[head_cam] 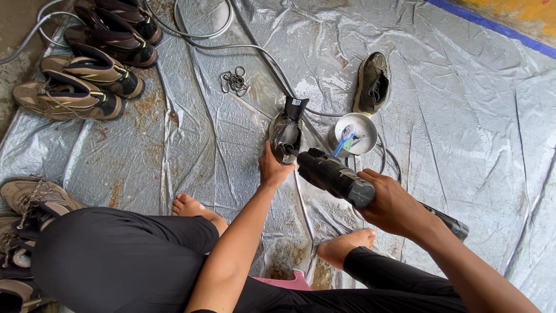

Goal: The person uses a power drill with a brush attachment to clean a hiking boot. They hold the boot with one hand and operate the drill with the other, scrubbing the sole and sides of the shoe.

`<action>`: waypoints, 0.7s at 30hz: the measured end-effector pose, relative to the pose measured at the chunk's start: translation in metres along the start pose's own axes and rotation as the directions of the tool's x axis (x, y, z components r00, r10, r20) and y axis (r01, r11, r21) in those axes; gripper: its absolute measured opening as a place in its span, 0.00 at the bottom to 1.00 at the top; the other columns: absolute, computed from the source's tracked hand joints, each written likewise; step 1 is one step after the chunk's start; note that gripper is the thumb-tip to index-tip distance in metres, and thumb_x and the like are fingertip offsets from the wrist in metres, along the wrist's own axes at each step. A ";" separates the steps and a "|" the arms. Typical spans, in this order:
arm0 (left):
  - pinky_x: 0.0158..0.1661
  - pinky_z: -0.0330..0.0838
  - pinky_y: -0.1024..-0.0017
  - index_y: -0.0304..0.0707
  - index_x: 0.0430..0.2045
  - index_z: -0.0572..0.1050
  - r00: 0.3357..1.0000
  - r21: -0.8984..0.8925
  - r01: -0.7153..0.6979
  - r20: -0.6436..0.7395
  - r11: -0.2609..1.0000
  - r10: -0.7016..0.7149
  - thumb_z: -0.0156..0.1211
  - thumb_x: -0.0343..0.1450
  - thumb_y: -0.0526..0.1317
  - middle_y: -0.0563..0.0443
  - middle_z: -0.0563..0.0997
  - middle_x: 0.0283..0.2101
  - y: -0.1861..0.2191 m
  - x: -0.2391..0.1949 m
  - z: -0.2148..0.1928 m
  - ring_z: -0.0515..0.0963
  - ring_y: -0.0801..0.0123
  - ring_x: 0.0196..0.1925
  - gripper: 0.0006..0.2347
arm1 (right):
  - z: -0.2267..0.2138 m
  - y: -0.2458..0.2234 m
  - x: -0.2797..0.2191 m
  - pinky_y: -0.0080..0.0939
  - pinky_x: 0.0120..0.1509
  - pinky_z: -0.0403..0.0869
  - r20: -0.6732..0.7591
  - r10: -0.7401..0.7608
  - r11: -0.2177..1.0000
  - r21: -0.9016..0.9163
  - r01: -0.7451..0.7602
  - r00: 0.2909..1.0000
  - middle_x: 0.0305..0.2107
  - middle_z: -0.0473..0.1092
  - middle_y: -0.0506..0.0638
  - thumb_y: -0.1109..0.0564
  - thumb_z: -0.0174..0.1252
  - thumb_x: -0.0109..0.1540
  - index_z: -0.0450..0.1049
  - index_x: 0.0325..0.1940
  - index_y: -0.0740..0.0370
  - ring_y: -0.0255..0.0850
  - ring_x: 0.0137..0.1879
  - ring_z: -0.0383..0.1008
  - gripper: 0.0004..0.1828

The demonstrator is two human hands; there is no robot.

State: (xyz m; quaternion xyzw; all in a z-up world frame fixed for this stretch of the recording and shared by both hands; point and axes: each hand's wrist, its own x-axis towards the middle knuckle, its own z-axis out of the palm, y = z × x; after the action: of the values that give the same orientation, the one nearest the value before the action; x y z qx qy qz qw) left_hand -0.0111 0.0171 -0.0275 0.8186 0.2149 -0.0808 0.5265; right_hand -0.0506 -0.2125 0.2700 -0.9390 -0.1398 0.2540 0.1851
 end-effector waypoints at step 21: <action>0.46 0.74 0.62 0.41 0.54 0.77 0.810 -0.763 0.583 0.573 0.280 -0.125 0.61 0.63 0.55 0.39 0.82 0.54 -0.056 -0.005 0.037 0.77 0.54 0.55 0.27 | -0.078 0.028 -0.042 0.45 0.32 0.72 -0.215 0.345 0.920 0.268 -0.285 0.914 0.24 0.78 0.54 0.59 0.70 0.59 0.80 0.48 0.62 0.41 0.28 0.75 0.14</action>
State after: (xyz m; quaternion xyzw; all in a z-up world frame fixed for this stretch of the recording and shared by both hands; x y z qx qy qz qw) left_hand -0.0364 0.0024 -0.0883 0.2749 0.2896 -0.2326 0.8868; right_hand -0.0392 -0.2736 0.3388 -0.9461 0.0701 0.1710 0.2658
